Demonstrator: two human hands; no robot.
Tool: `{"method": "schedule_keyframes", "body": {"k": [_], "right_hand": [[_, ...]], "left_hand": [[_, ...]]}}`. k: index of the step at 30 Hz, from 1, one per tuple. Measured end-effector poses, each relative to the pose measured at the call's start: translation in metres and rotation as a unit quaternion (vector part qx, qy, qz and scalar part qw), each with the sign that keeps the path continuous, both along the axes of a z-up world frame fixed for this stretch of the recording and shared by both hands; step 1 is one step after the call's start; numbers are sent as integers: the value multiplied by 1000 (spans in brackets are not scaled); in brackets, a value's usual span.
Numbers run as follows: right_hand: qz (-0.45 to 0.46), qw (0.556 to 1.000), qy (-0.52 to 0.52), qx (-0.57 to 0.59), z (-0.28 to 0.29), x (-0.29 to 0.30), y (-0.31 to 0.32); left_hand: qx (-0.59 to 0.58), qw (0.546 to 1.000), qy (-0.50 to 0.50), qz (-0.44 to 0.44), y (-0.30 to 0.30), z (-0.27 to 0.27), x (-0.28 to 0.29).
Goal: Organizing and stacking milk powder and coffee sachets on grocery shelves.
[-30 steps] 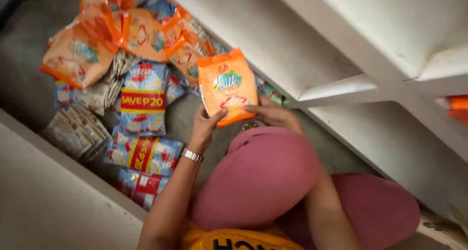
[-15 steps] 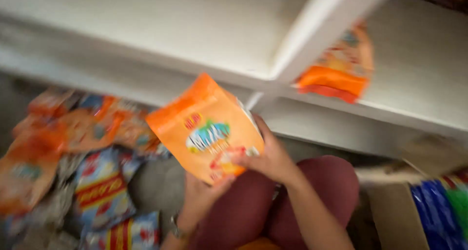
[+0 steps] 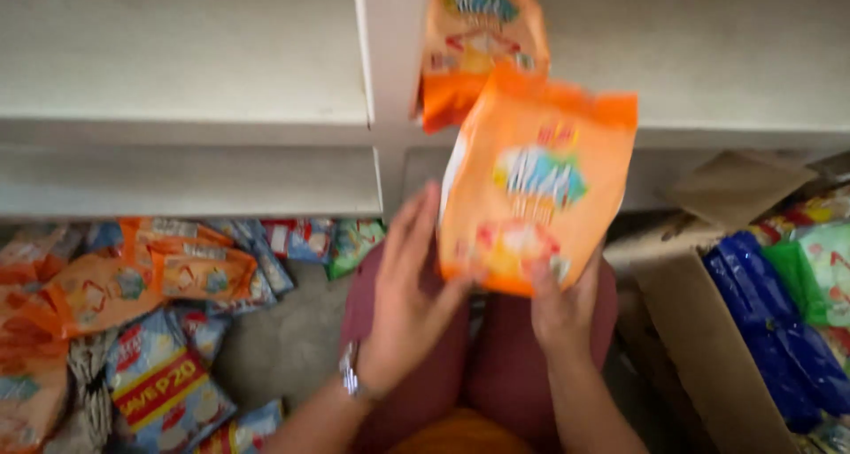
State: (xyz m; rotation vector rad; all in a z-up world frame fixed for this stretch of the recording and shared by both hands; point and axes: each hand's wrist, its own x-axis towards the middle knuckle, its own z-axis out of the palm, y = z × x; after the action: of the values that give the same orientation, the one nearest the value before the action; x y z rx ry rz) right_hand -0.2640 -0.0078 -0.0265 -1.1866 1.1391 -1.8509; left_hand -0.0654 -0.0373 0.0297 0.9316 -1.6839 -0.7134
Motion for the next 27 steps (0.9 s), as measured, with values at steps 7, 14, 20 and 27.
{"method": "schedule_keyframes", "body": {"k": [7, 14, 20, 27], "right_hand": [[5, 996, 83, -8, 57, -24, -47], [94, 992, 77, -38, 79, -41, -126], [121, 983, 121, -69, 84, -46, -161], [75, 971, 224, -37, 89, -48, -190]], "left_hand": [[23, 999, 30, 5, -38, 43, -20], [-49, 995, 78, 24, -83, 41, -31], [-108, 987, 71, 96, -108, 44, -29], [-178, 968, 65, 165, -123, 33, -35]]}}
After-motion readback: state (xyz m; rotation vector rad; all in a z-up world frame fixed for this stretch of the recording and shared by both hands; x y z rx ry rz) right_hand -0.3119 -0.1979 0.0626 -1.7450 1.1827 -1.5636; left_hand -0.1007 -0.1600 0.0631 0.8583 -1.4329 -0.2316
